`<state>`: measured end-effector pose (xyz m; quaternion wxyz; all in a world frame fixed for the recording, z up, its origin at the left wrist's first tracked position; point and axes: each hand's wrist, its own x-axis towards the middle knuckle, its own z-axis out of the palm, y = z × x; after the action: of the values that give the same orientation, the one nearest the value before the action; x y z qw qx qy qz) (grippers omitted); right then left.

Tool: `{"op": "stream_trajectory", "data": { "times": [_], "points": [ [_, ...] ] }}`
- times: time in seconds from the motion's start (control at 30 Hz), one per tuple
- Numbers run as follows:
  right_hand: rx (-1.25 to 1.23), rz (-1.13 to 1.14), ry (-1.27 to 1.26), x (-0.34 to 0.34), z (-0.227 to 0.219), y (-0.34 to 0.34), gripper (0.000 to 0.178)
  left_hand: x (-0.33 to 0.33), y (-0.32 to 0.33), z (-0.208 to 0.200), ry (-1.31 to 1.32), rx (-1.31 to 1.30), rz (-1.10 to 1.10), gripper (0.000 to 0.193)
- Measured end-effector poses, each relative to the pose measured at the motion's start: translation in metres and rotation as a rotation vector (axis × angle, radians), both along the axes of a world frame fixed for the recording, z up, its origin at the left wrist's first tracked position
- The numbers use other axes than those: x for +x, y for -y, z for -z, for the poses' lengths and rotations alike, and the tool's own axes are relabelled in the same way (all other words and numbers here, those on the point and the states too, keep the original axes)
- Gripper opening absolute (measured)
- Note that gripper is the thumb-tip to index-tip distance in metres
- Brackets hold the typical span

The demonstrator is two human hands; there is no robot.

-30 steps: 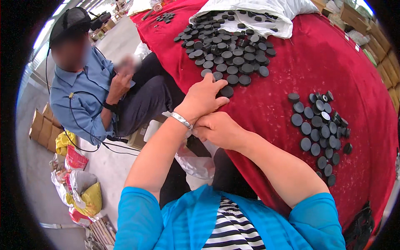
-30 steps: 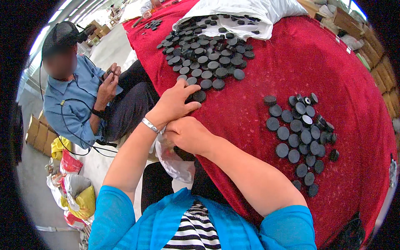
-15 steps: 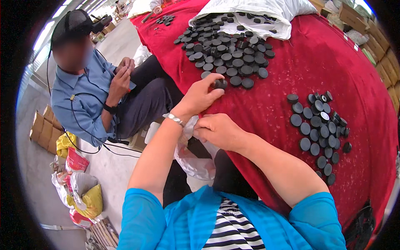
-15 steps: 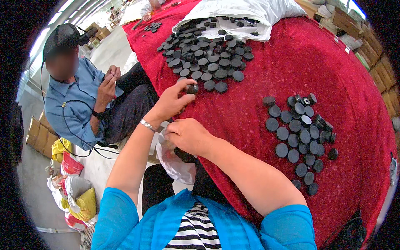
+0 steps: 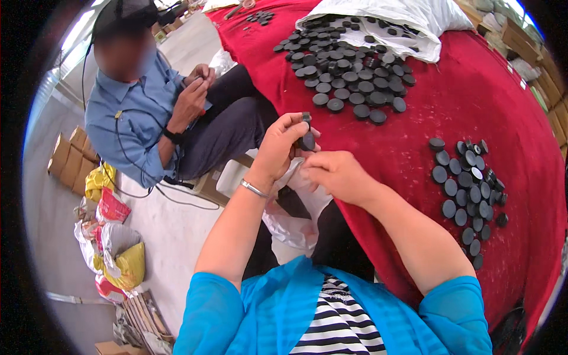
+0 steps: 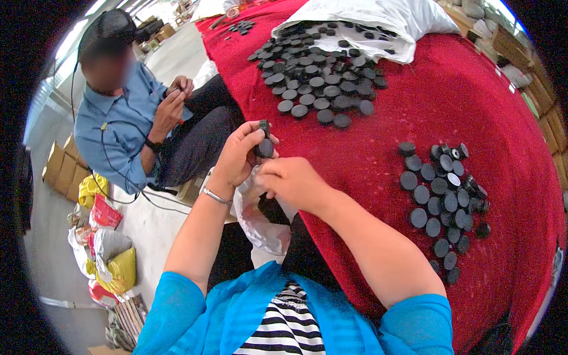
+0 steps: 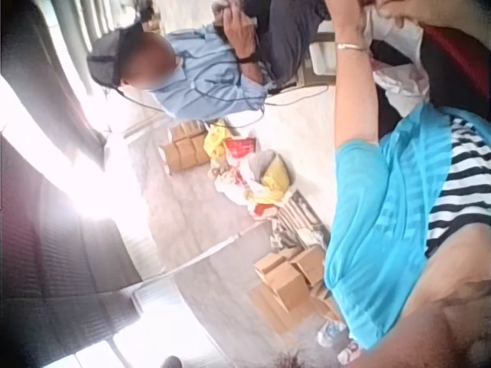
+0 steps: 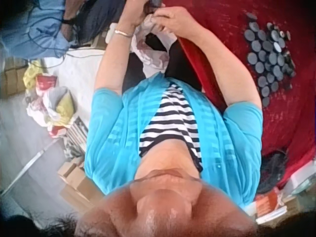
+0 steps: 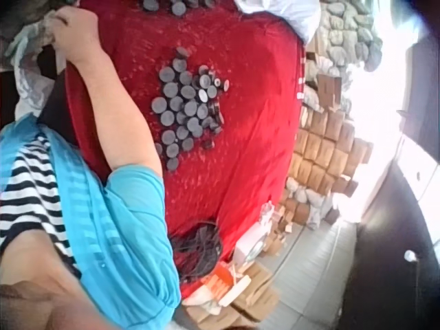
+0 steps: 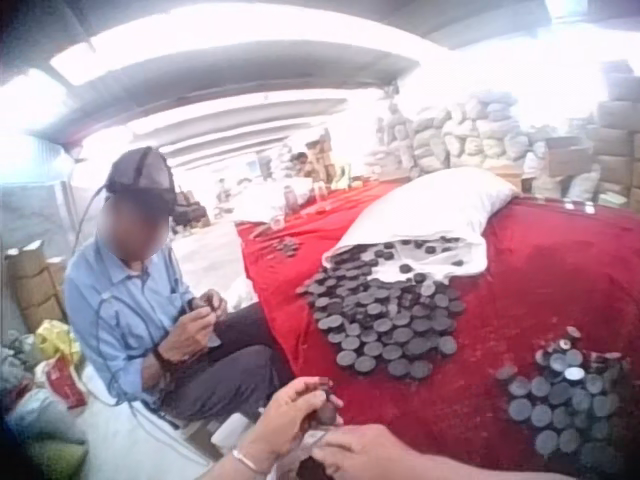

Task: Sorting and quality-checking small black plastic discs at a workbench.

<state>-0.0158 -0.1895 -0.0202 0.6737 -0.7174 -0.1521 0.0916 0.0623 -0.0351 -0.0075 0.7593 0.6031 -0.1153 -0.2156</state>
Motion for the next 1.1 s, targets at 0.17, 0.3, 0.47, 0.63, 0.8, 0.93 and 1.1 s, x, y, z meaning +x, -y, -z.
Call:
{"op": "stream_trajectory", "data": {
  "times": [0.17, 0.3, 0.47, 0.63, 0.8, 0.93, 1.1],
  "points": [
    [0.009, 0.013, -0.117, 0.01, -0.002, 0.006, 0.019, -0.006, -0.032, 0.011, -0.28, -0.14, -0.11, 0.021],
    [-0.083, 0.0, -0.069, 0.008, -0.003, 0.007, 0.019, -0.014, -0.047, 0.009, -0.281, -0.048, -0.184, 0.025],
    [0.015, 0.004, -0.074, 0.007, 0.004, 0.007, 0.017, -0.015, -0.069, 0.041, -0.067, 0.545, -0.132, 0.029],
    [0.018, -0.007, -0.077, 0.002, -0.004, 0.004, 0.015, 0.004, -0.063, 0.051, 0.162, 0.684, -0.112, 0.03],
    [0.039, -0.007, -0.062, 0.003, 0.003, 0.006, 0.014, 0.047, 0.012, 0.01, 0.847, 0.779, -0.269, 0.036],
    [0.054, -0.015, -0.084, 0.005, -0.001, 0.006, 0.014, 0.09, 0.056, -0.002, 1.116, 1.017, -0.355, 0.067],
    [0.105, -0.03, -0.18, 0.006, -0.008, 0.006, 0.015, 0.145, 0.073, 0.016, 0.927, 0.972, -0.325, 0.082]
  ]
}}
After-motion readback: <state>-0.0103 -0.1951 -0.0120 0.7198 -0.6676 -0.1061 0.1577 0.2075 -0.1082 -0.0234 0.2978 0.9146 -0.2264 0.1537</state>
